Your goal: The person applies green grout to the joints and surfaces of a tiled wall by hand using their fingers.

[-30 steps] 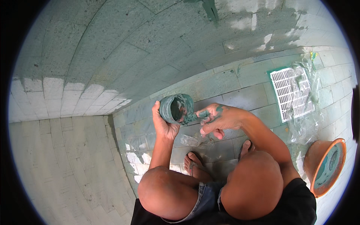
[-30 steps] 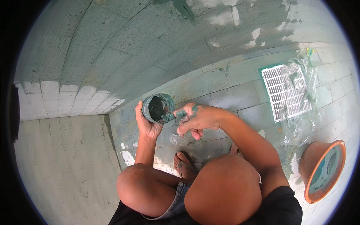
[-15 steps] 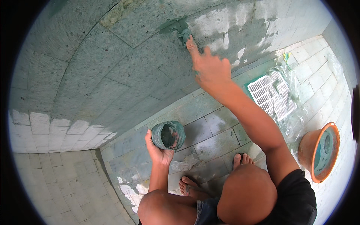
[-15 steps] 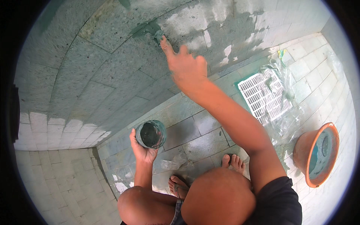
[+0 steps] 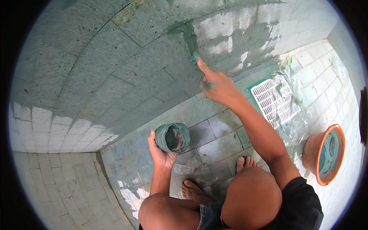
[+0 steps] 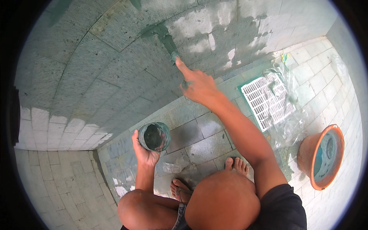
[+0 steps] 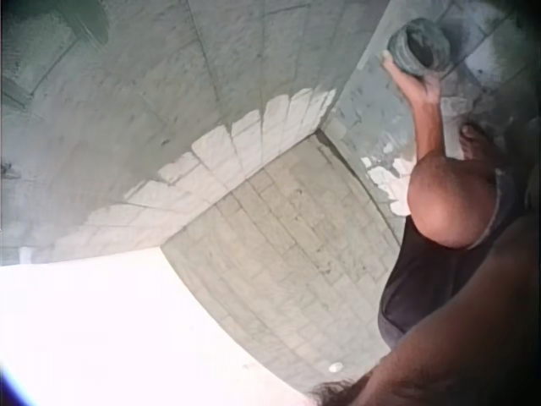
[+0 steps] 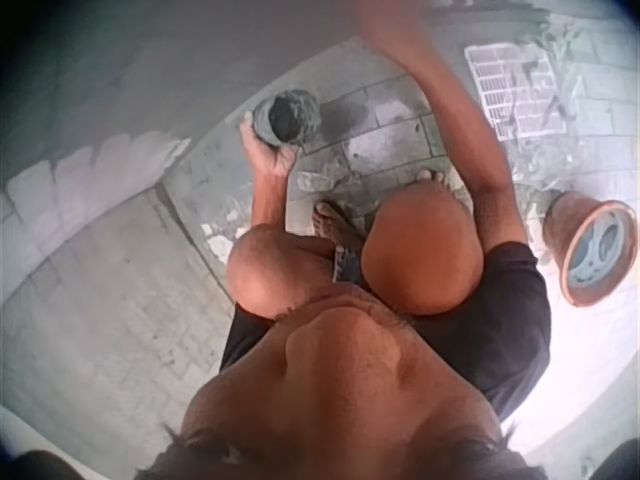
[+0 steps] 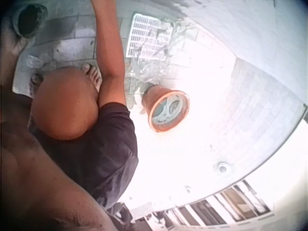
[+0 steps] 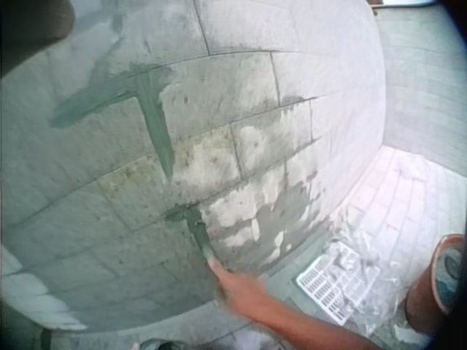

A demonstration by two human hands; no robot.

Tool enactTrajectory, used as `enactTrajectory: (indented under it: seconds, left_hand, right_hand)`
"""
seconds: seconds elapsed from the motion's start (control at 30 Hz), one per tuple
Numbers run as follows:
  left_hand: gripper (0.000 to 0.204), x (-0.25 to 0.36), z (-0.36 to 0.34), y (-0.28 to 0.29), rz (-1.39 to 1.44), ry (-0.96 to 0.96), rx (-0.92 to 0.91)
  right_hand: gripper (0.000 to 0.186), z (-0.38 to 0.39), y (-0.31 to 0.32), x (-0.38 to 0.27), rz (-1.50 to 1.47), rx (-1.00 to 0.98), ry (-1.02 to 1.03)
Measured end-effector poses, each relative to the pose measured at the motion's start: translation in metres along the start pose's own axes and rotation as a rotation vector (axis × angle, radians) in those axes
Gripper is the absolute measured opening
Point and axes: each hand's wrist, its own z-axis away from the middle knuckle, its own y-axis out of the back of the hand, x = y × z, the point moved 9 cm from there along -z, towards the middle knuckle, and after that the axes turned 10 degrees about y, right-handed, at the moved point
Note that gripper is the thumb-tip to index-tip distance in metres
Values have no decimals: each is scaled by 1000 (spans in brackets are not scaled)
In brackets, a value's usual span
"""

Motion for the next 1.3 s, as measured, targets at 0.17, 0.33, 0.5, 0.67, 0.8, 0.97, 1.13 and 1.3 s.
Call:
enactTrajectory:
  seconds: [0.17,0.33,0.5,0.67,0.8,0.97,1.13,1.3]
  left_hand:
    - [53,3,9,4,5,-26,12]
    - [54,8,11,10,7,-51,17]
    - [53,4,10,2,15,-17,3]
    - [51,2,9,-5,24,-35,-35]
    - [51,9,10,5,39,-86,31]
    - [51,11,16,-2,57,-70,13]
    - [52,12,14,3,65,-72,-8]
    - [53,8,6,2,80,-42,-21]
  right_hand:
    - [70,8,3,-18,-1082,-11,-626]
    - [48,-45,40,-33,-1901,-115,-524]
    - [37,-93,60,-58,-2401,-97,-367]
    - [53,-115,103,-91,-2513,-25,-252]
    - [46,-103,100,-103,-2426,-217,-222]
    - [44,-42,94,-44,-1899,-89,-79]
    - [66,-32,83,-21,-472,61,-54]
    - [74,-53,73,-41,385,38,124]
